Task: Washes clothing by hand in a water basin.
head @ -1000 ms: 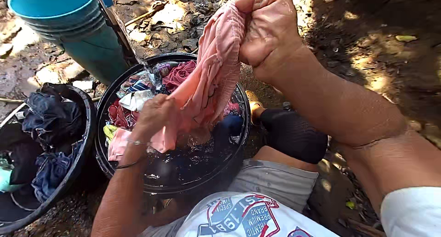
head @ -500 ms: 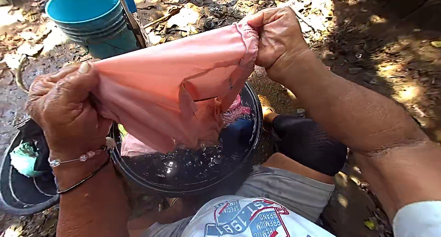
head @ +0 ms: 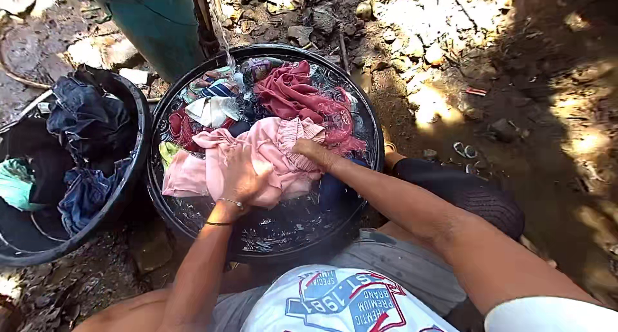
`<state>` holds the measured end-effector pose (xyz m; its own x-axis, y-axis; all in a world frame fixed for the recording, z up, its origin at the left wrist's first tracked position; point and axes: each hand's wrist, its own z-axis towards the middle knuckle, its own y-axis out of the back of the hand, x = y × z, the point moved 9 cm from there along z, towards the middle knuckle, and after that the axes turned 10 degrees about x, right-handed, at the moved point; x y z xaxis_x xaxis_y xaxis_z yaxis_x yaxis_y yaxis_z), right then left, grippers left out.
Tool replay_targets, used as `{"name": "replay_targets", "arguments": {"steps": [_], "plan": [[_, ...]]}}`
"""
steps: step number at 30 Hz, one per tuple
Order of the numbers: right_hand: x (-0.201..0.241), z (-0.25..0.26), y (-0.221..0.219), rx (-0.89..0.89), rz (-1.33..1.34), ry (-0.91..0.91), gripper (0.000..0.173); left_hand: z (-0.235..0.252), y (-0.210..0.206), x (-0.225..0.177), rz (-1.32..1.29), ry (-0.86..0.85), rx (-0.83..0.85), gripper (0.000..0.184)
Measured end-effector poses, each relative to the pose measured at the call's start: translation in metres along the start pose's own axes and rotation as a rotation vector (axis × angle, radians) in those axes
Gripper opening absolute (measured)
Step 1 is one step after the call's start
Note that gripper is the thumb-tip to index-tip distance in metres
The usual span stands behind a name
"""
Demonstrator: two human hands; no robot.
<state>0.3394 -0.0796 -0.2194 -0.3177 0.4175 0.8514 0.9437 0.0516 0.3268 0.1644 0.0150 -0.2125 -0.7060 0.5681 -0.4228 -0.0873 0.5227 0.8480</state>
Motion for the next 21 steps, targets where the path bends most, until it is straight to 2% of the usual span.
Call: {"name": "replay_targets", "arguments": {"steps": [3, 5, 8, 10, 12, 14, 15, 17, 18, 19, 21], "plan": [[-0.008, 0.007, -0.018, 0.060, -0.316, -0.113, 0.051, 0.012, -0.025, -0.005, 0.016, 0.040, 0.036, 0.099], [-0.015, 0.009, -0.031, 0.089, -0.450, -0.167, 0.060, 0.019, -0.033, -0.006, -0.025, -0.022, 0.006, 0.097], [-0.022, 0.024, -0.044, 0.103, -0.485, -0.222, 0.059, 0.026, -0.036, -0.007, -0.158, -0.093, 0.022, 0.092], [-0.031, 0.036, -0.055, 0.111, -0.430, -0.225, 0.059, 0.030, -0.038, -0.005, -0.244, -0.076, 0.057, 0.076], [-0.038, 0.038, -0.067, 0.148, -0.343, -0.189, 0.058, 0.023, -0.046, 0.008, -0.306, -0.008, 0.074, 0.058], [-0.052, 0.043, -0.077, 0.204, -0.226, -0.152, 0.052, -0.001, -0.052, 0.026, -0.371, 0.192, 0.212, 0.051], [-0.061, 0.047, -0.081, 0.208, -0.203, -0.083, 0.051, -0.012, -0.054, 0.027, -0.372, 0.271, 0.309, 0.048], [-0.080, 0.055, -0.088, 0.121, -0.320, 0.161, 0.054, -0.023, -0.059, 0.023, -0.214, 0.308, 0.469, 0.044], [-0.075, 0.055, -0.090, 0.180, -0.391, 0.110, 0.056, -0.025, -0.060, 0.020, -0.121, 0.298, 0.533, 0.044], [-0.064, 0.048, -0.085, 0.242, -0.411, -0.041, 0.057, -0.025, -0.060, 0.021, -0.038, 0.290, 0.567, 0.043], [-0.041, 0.031, -0.070, 0.240, -0.398, -0.199, 0.052, -0.028, -0.055, 0.018, 0.059, 0.279, 0.586, 0.042]]}}
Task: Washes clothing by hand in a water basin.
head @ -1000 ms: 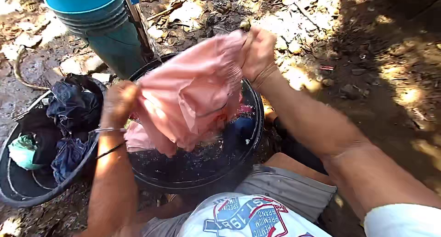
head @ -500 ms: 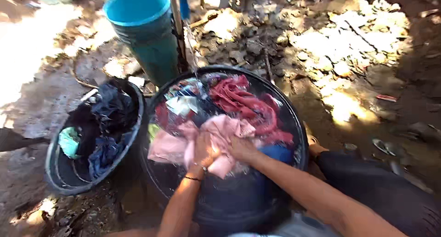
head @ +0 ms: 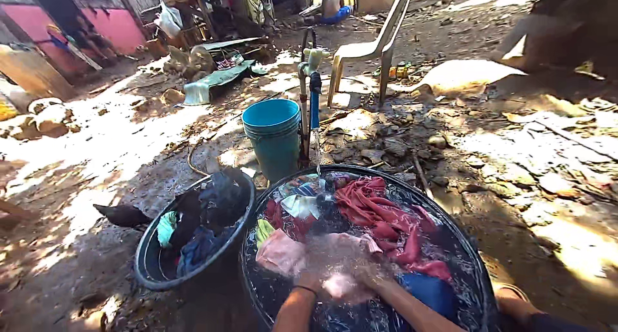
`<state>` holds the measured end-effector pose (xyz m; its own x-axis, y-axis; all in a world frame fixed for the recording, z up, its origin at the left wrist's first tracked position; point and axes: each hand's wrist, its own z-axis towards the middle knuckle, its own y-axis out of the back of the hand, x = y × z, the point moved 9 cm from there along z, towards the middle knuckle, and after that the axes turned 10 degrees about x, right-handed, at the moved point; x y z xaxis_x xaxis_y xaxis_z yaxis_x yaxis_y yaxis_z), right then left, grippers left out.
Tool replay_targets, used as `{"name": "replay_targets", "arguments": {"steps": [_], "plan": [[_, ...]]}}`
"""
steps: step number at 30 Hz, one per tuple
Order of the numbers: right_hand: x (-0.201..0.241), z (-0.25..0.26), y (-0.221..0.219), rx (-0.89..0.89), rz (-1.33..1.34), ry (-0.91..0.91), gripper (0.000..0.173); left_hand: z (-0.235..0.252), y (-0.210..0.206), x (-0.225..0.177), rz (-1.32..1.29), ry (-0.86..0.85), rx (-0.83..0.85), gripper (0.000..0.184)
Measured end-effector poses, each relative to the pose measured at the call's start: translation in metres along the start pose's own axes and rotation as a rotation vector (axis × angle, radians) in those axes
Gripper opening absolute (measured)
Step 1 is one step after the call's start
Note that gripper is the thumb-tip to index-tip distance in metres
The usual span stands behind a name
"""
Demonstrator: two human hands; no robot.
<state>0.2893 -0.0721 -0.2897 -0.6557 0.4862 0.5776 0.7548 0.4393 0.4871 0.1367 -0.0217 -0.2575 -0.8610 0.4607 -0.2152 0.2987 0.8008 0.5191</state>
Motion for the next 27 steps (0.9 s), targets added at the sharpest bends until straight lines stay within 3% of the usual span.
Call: {"name": "replay_targets", "arguments": {"steps": [2, 4, 8, 10, 12, 15, 19, 23, 27], "plan": [[0.013, -0.017, 0.030, -0.147, -0.073, 0.064, 0.042, -0.014, 0.012, -0.003, -0.004, -0.081, -0.090, 0.039], [0.012, -0.023, 0.054, -0.290, -0.002, 0.190, 0.037, -0.018, 0.038, -0.014, -0.109, -0.282, -0.287, 0.041], [0.059, -0.060, 0.092, -0.318, -0.019, 0.393, 0.034, -0.046, 0.095, -0.072, -0.198, -0.656, -0.461, 0.084], [0.099, -0.091, 0.103, -0.268, 0.087, 0.470, 0.031, -0.075, 0.100, -0.095, -0.248, -0.855, -0.444, 0.076], [0.121, -0.119, 0.110, -0.326, 0.113, 0.593, 0.034, -0.096, 0.106, -0.109, -0.274, -0.994, -0.445, 0.046], [0.123, -0.150, 0.120, -0.589, 0.102, 0.691, 0.036, -0.124, 0.125, -0.113, -0.211, -0.961, -0.525, 0.022], [0.105, -0.157, 0.108, -0.922, 0.197, 0.795, 0.044, -0.179, 0.162, -0.113, -0.244, -1.007, -0.755, 0.020], [0.084, -0.129, 0.067, -0.903, 0.313, 0.825, 0.056, -0.233, 0.189, -0.109, -0.328, -1.082, -0.936, 0.020], [0.052, -0.099, 0.054, -0.834, 0.436, 0.788, 0.036, -0.253, 0.199, -0.084, -0.407, -1.098, -1.033, 0.014]]}}
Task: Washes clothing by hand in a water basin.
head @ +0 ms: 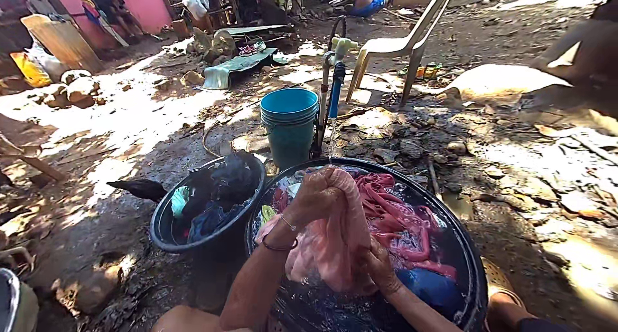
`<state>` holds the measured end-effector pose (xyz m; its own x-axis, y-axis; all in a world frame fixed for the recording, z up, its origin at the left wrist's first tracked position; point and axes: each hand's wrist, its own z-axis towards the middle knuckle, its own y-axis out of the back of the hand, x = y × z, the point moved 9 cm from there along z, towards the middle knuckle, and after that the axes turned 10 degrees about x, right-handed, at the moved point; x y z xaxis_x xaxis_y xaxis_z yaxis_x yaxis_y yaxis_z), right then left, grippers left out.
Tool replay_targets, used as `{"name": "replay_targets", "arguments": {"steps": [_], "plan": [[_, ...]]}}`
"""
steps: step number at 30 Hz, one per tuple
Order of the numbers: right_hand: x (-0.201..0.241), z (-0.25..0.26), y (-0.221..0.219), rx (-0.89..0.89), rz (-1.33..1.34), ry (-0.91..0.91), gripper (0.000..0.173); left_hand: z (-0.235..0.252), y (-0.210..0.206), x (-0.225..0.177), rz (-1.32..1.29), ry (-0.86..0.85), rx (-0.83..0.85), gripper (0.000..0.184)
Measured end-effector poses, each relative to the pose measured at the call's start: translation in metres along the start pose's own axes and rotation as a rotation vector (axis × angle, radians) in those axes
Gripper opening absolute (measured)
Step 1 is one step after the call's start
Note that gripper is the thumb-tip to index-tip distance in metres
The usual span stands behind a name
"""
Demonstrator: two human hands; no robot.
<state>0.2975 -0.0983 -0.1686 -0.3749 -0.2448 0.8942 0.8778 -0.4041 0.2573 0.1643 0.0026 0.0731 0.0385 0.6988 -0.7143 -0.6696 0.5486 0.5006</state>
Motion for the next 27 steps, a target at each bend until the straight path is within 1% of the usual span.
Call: {"name": "replay_targets", "arguments": {"steps": [2, 3, 5, 6, 7, 8, 9, 10, 11, 12, 13, 14, 15, 16, 17, 19, 22, 24, 25, 27], "plan": [[0.004, 0.017, 0.019, -0.012, 0.168, -0.124, 0.024, -0.010, 0.013, 0.014, 0.042, 0.036, -0.007, 0.018], [0.018, 0.032, 0.038, -0.072, 0.287, -0.130, 0.022, -0.015, 0.020, 0.024, 0.047, 0.058, -0.016, 0.022], [0.067, 0.058, 0.085, -0.199, 0.544, -0.033, 0.030, -0.026, 0.035, 0.046, 0.027, 0.115, -0.027, 0.025], [0.094, 0.066, 0.106, -0.227, 0.660, 0.033, 0.033, -0.033, 0.039, 0.059, 0.025, 0.136, -0.023, 0.022], [0.116, 0.070, 0.120, -0.195, 0.732, 0.094, 0.034, -0.041, 0.037, 0.073, 0.045, 0.168, 0.009, 0.018], [0.132, 0.071, 0.126, -0.129, 0.711, 0.115, 0.034, -0.047, 0.029, 0.087, 0.085, 0.218, 0.080, 0.015], [0.139, 0.073, 0.121, -0.031, 0.606, 0.105, 0.033, -0.053, 0.014, 0.101, 0.141, 0.278, 0.202, 0.015], [0.136, 0.075, 0.107, 0.084, 0.440, 0.077, 0.031, -0.061, -0.009, 0.116, 0.217, 0.348, 0.373, 0.017], [0.126, 0.075, 0.087, 0.214, 0.205, 0.039, 0.027, -0.071, -0.037, 0.132, 0.307, 0.424, 0.572, 0.022], [0.111, 0.072, 0.063, 0.374, -0.073, -0.009, 0.021, -0.084, -0.065, 0.148, 0.389, 0.503, 0.752, 0.035], [0.092, 0.065, 0.037, 0.559, -0.307, -0.073, 0.022, -0.099, -0.088, 0.161, 0.436, 0.539, 0.850, 0.051], [0.068, 0.056, 0.013, 0.730, -0.490, -0.122, 0.024, -0.111, -0.107, 0.172, 0.439, 0.557, 0.887, 0.068], [0.043, 0.045, -0.006, 0.850, -0.620, -0.152, 0.027, -0.122, -0.121, 0.180, 0.421, 0.563, 0.888, 0.081], [0.018, 0.034, -0.019, 0.904, -0.688, -0.161, 0.028, -0.131, -0.131, 0.185, 0.416, 0.577, 0.887, 0.089], [-0.005, 0.024, -0.025, 0.895, -0.717, -0.150, 0.030, -0.138, -0.139, 0.188, 0.426, 0.597, 0.890, 0.094], [-0.039, 0.009, -0.026, 0.871, -0.712, -0.196, 0.035, -0.147, -0.149, 0.196, 0.446, 0.631, 0.896, 0.097], [-0.063, -0.002, -0.026, 0.888, -0.749, -0.337, 0.041, -0.152, -0.164, 0.212, 0.460, 0.653, 0.892, 0.092], [-0.070, -0.007, -0.030, 0.929, -0.763, -0.457, 0.044, -0.156, -0.176, 0.222, 0.460, 0.659, 0.913, 0.081], [-0.071, -0.011, -0.032, 0.933, -0.746, -0.509, 0.047, -0.159, -0.181, 0.225, 0.436, 0.688, 0.956, 0.074], [-0.071, -0.017, -0.034, 0.923, -0.679, -0.569, 0.052, -0.175, -0.185, 0.226, 0.326, 0.822, 1.020, 0.058]]}}
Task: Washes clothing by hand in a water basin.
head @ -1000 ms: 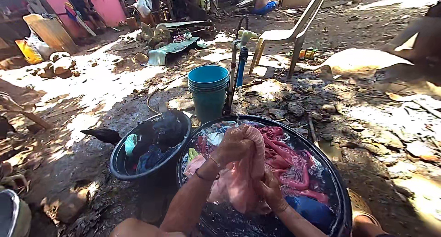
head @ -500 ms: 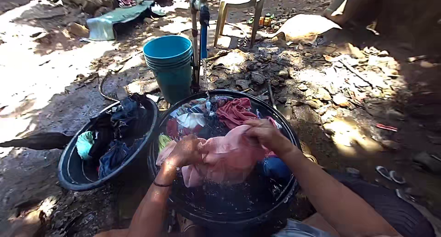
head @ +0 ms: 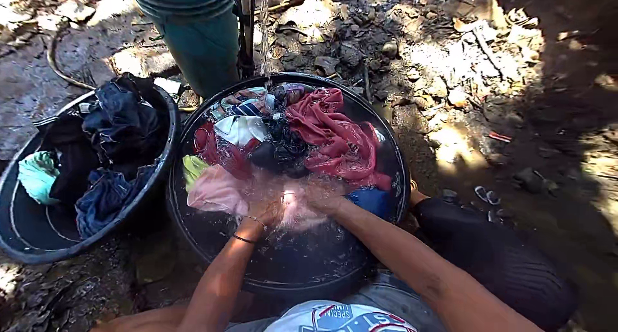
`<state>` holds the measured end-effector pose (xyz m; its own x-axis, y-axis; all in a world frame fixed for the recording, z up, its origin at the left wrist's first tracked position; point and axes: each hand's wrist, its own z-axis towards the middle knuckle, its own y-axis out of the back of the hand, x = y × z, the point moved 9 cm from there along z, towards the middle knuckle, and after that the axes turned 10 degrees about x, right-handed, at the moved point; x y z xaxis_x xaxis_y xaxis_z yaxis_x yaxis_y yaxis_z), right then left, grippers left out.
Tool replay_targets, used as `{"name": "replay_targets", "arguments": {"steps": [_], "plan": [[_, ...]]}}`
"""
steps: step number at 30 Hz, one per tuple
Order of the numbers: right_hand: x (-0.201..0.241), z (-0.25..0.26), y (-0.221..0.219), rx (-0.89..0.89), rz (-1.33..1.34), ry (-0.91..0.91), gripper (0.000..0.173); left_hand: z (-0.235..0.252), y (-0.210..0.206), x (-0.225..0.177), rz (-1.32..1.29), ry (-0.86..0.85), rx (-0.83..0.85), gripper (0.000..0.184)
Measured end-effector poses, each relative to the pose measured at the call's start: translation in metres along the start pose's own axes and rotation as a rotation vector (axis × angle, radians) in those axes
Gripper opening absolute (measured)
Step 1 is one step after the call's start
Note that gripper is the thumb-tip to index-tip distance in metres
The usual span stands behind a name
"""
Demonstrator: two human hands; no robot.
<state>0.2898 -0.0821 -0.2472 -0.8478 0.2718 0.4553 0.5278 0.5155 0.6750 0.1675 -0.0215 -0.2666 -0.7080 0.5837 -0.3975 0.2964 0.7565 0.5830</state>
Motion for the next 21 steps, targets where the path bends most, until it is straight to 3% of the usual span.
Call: {"name": "replay_targets", "arguments": {"steps": [3, 7, 9, 11, 14, 17, 19, 21], "plan": [[-0.008, 0.012, -0.016, 0.112, 0.080, -0.080, 0.052, -0.023, -0.016, 0.019, -0.285, 0.126, -0.026, 0.044], [-0.005, 0.021, -0.021, 0.134, 0.062, -0.049, 0.052, -0.044, -0.032, 0.029, -0.102, 0.238, 0.162, 0.041], [0.000, 0.015, -0.012, 0.119, 0.001, 0.043, 0.051, -0.039, -0.021, 0.035, -0.122, 0.212, 0.000, 0.043], [0.014, 0.005, 0.009, 0.117, -0.053, 0.123, 0.044, -0.027, 0.003, 0.031, -0.145, 0.125, -0.157, 0.047], [0.035, -0.005, 0.040, 0.058, 0.017, 0.257, 0.036, -0.024, 0.051, -0.021, -0.112, -0.149, -0.174, 0.044], [0.069, -0.028, 0.079, -0.084, 0.187, 0.409, 0.028, -0.048, 0.079, -0.060, -0.445, -0.482, -0.226, 0.049], [0.080, -0.042, 0.099, -0.163, 0.269, 0.496, 0.024, -0.060, 0.088, -0.070, -0.570, -0.576, -0.233, 0.045], [0.081, -0.048, 0.110, -0.221, 0.316, 0.541, 0.026, -0.069, 0.101, -0.072, -0.528, -0.560, -0.257, 0.041]]}}
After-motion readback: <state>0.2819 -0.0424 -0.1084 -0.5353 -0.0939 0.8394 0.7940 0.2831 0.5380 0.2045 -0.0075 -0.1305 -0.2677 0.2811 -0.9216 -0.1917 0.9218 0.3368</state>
